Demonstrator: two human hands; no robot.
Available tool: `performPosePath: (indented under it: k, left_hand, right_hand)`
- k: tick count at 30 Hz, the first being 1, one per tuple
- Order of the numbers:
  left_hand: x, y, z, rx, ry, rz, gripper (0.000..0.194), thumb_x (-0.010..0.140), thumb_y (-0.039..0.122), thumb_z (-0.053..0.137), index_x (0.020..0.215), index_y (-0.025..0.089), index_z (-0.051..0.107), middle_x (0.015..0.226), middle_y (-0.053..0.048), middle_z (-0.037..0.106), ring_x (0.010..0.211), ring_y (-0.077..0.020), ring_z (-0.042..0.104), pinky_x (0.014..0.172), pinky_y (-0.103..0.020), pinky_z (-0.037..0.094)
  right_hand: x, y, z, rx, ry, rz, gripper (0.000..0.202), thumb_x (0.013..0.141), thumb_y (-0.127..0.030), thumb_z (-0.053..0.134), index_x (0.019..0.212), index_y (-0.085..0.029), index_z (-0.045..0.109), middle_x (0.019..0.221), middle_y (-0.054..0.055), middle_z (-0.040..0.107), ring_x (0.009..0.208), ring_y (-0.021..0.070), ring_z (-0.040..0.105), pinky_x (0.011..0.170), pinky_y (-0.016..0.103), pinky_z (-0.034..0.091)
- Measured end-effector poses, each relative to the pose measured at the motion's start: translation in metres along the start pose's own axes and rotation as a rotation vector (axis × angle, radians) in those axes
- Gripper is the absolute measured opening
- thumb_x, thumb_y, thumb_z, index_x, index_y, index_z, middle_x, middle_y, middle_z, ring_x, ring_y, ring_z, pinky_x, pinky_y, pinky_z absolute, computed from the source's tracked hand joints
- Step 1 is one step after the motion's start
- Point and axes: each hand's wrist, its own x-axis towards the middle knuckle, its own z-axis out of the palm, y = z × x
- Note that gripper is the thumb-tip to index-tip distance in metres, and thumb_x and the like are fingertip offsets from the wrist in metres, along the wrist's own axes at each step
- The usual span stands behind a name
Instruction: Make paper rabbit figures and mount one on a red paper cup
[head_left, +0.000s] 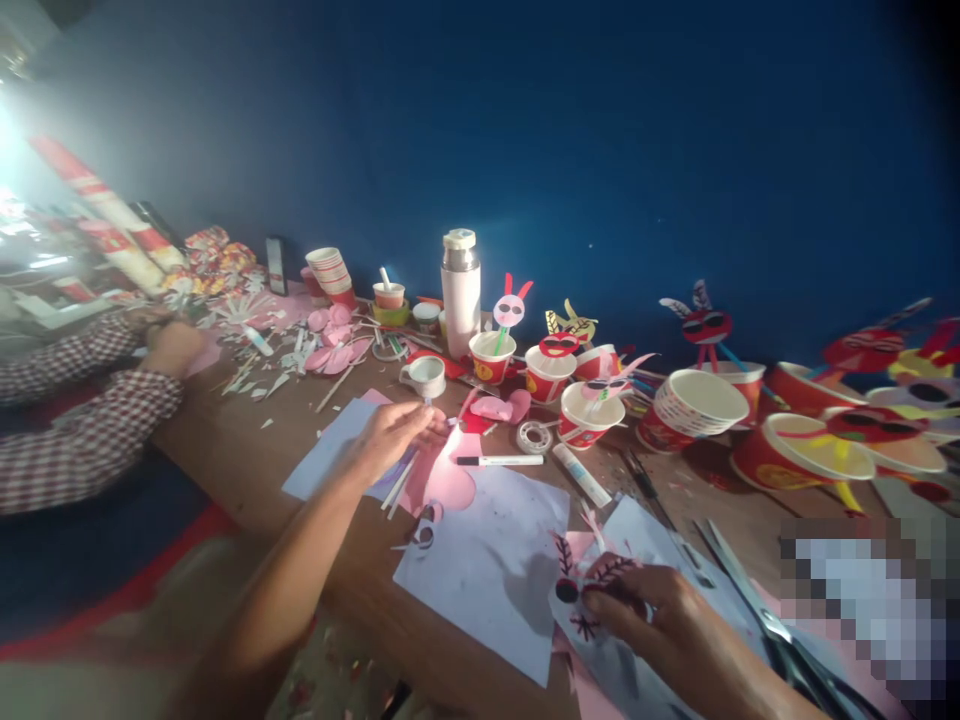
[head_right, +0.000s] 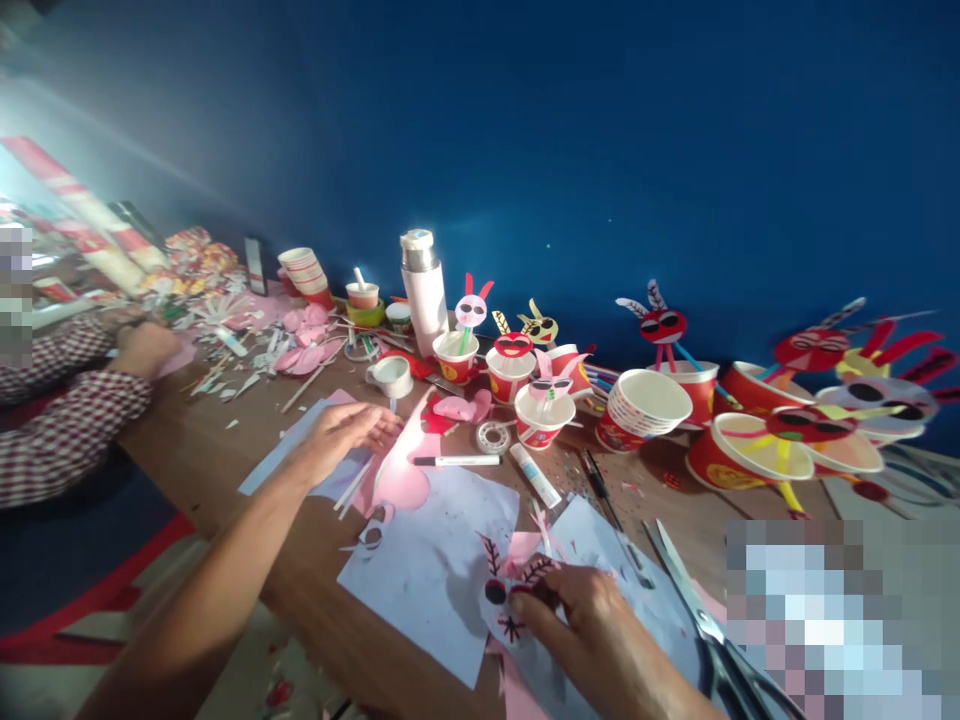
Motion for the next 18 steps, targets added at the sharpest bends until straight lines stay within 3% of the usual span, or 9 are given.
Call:
performPosePath:
  k: [7, 13, 18]
  left_hand:
    - [-0.022, -0.028, 0.0, 0.421, 0.082, -0.145, 0.031, 0.071, 0.042, 0.057, 0.092, 0.021, 0.067, 0.099, -0.011, 0.068, 0.094, -0.032, 0.06, 0.076, -0.036, 0.042]
    - [-0.028, -0.031, 0.007, 0.559, 0.025, -0.171, 0.036, 0.071, 0.042, 0.057, 0.103, 0.026, 0.062, 0.109, -0.007, 0.066, 0.101, -0.0277, 0.059, 0.077, -0.031, 0.042]
    - [-0.027, -0.033, -0.013, 0.608, 0.096, -0.24, 0.023, 0.077, 0.041, 0.05, 0.088, 0.024, 0.06, 0.088, -0.008, 0.069, 0.084, -0.0271, 0.063, 0.063, -0.03, 0.039]
  right_hand:
    - [0.001, 0.002, 0.003, -0.004, -0.018, 0.052, 0.04, 0.086, -0.045, 0.042, 0.058, -0.02, 0.056, 0.059, 0.001, 0.063, 0.06, 0.016, 0.057, 0.055, 0.025, 0.038]
    - [0.004, -0.002, 0.005, -0.008, 0.011, -0.023, 0.037, 0.086, -0.041, 0.044, 0.06, -0.02, 0.059, 0.06, 0.0, 0.065, 0.059, 0.0147, 0.058, 0.056, 0.024, 0.038]
    - [0.001, -0.005, 0.002, -0.071, 0.037, -0.012, 0.038, 0.087, -0.04, 0.043, 0.058, -0.019, 0.057, 0.058, 0.001, 0.064, 0.057, 0.0153, 0.057, 0.053, 0.025, 0.037]
